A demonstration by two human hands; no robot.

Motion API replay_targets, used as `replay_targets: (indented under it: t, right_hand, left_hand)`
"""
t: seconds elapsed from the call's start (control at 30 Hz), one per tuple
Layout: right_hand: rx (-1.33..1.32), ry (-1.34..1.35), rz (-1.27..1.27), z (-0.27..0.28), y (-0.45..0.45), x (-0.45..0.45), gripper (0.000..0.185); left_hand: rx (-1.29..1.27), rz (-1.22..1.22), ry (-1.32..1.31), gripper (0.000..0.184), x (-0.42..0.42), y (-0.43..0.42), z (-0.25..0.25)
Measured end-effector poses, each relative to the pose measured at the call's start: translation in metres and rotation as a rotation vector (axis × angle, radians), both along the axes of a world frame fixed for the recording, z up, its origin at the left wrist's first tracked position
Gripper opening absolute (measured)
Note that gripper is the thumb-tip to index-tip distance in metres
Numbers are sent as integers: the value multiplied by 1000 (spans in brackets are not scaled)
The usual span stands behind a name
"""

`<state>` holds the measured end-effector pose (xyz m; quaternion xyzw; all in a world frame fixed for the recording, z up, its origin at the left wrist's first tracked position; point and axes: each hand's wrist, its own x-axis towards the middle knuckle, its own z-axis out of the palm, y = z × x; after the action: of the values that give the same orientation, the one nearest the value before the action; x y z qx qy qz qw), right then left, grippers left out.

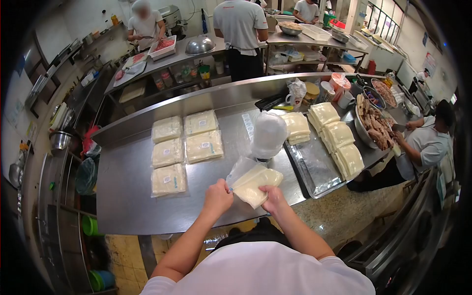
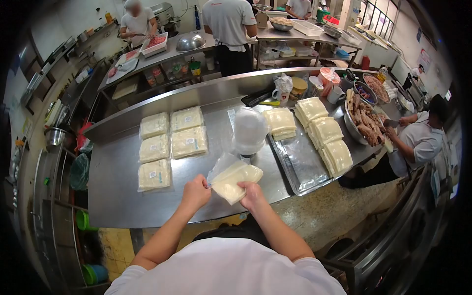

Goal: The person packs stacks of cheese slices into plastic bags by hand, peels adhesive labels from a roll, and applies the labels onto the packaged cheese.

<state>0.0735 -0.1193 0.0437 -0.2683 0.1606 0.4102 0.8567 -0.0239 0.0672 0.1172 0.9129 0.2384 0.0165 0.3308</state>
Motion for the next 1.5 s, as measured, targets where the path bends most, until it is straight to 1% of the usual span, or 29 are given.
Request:
replay_targets:
  t: [0.07,0.17,0.27,0.37,0.47,0.57,0.67,0.73,0.77,0.87,0.97,1.07,1.17,1.27,1.37,1.4,1.5]
  right_hand:
    - [-13,60,-51,1,3,2,58]
    - [-44,-42,-55,-17,2,6,55]
    - [-234,-115,-69,-23,7,4,55]
    - [-211,-7,-213,-34,22,11,52]
    - [-194,-55,-156,-45,25,23,47]
    - [-411,-373,-117,-22,24,10,52]
    - [-353,-419,-139,14,24,-10,43]
    - [-365,-451,-112,28,24,-19,41]
    - [-371,-468,-98,30,24,-22,40]
    - [-434,-675,-79,6,29,-29,36]
    - [-490,-747,38,7,34,-40,43]
    - [-260,-498,-66,6,49,-41,50]
    - [-86,-245,-8,18,42,-29,54]
    - [-126,-342,4,-15,40,-12,52]
    - [46,-111,-61,-21,40,-2,53]
    - [72,-88,-44,-33,43,2,50]
    - [-175,-112,-72,-61,62,8,44]
  left_hand:
    - [73,-47,15,11,-1,-3,-20]
    - [79,-102,-6,11,0,-10,-36]
    - [60,-56,-114,13,13,-8,-7]
    - [151,-184,-86,11,9,-25,-15]
    - [142,-246,-219,11,7,-37,-39]
    - [-27,-95,-172,13,8,-21,-3]
    - [50,-92,-251,24,10,-7,6]
    - [69,-145,-397,32,16,-14,14]
    - [79,-170,-471,36,20,-19,17]
    - [7,-161,-558,35,46,-26,18]
    - [105,-279,-649,28,66,-22,18]
    - [213,-595,-490,22,63,-32,25]
    - [85,-513,-546,15,42,-42,27]
    - [192,-233,-435,14,6,-32,-13]
    - [245,-183,-319,15,-26,-27,-48]
    - [208,-186,-309,16,-30,-28,-50]
    - [132,-173,-314,17,-31,-41,-52]
